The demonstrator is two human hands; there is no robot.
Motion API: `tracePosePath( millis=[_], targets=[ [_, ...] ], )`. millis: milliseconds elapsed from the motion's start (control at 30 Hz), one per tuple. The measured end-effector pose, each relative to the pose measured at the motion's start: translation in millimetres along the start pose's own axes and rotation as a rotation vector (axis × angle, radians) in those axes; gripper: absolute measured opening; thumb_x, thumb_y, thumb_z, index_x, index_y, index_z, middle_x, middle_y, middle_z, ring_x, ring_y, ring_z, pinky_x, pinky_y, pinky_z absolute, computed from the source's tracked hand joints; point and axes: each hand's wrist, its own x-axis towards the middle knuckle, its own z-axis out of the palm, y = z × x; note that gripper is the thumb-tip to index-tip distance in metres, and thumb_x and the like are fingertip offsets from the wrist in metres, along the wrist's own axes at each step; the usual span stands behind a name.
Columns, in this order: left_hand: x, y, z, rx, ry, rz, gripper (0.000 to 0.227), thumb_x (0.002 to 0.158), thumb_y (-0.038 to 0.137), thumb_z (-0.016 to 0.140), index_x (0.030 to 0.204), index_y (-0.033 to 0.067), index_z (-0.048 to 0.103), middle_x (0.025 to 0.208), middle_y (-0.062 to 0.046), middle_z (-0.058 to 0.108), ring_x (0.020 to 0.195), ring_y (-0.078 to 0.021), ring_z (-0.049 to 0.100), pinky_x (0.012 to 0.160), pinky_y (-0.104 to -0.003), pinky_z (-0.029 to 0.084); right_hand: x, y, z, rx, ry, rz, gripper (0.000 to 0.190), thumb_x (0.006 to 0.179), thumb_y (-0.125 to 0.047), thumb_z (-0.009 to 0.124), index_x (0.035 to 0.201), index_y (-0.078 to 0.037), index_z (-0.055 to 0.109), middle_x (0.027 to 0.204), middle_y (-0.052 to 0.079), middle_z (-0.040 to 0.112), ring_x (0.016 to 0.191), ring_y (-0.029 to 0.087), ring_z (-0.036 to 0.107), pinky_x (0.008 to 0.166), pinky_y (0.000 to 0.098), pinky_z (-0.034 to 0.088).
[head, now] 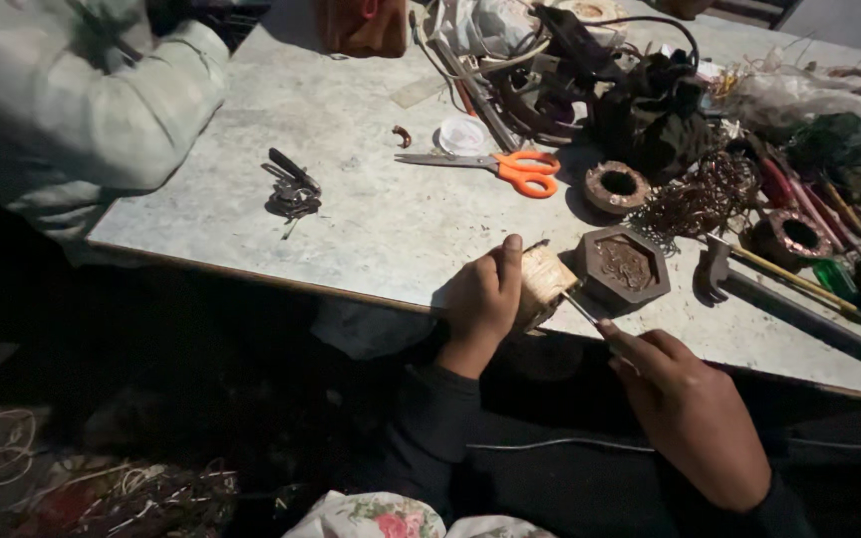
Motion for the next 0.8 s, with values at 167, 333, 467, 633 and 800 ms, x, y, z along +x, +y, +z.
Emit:
tracePosePath(
  millis=[167,333,467,633,800],
  targets=[
    [1,1,-5,-0.103,-0.050,0.034,0.056,0.103,0.051,0.043,0.089,0.0087,0.076,0.078,-0.022,0.071,0.075,-0.0424,0.068,0.062,-0.051,0.052,10,-2,4,-0.025,0.040,-0.122,0.050,0.085,-0.008,0.069,0.134,-0.019,0.067,0.097,0.013,0.071,0.076,0.035,0.072,0.064,0.0431,0.056],
    [4,-5,1,-0.030,-0.029,0.059,0.058,0.106,0.050,0.040,0.090,0.0075,0.075,0.078,-0.024,0.070,0.075,-0.0451,0.067,0.063,-0.053,0.051,20,-4,6,0.049,0.120,-0.189,0.045,0.085,-0.004,0.069,0.129,-0.015,0.069,0.113,0.015,0.072,0.083,0.036,0.073,0.068,0.0414,0.058],
    [1,-7,2,-0.055,-0.050,0.064,0.059,0.106,0.050,0.039,0.086,0.0065,0.074,0.077,-0.025,0.069,0.074,-0.0451,0.067,0.062,-0.053,0.051,24,-5,13,0.088,0.145,-0.185,0.043,0.085,-0.003,0.069,0.127,-0.013,0.069,0.113,0.015,0.072,0.085,0.036,0.073,0.069,0.0413,0.058],
    [6,-3,0,-0.050,-0.020,0.077,0.059,0.106,0.050,0.041,0.082,0.0065,0.073,0.073,-0.024,0.068,0.072,-0.0452,0.067,0.061,-0.054,0.050,29,4,22,0.137,0.198,-0.225,0.038,0.088,-0.003,0.069,0.125,-0.011,0.069,0.115,0.015,0.072,0.089,0.035,0.074,0.071,0.0402,0.059],
    [3,-9,8,0.017,0.008,0.045,0.057,0.105,0.049,0.042,0.080,0.0085,0.074,0.072,-0.022,0.069,0.068,-0.0438,0.067,0.058,-0.054,0.050,25,11,37,0.187,0.262,-0.261,0.033,0.091,-0.003,0.069,0.123,-0.008,0.067,0.114,0.013,0.072,0.094,0.034,0.074,0.074,0.0384,0.059]
  ],
)
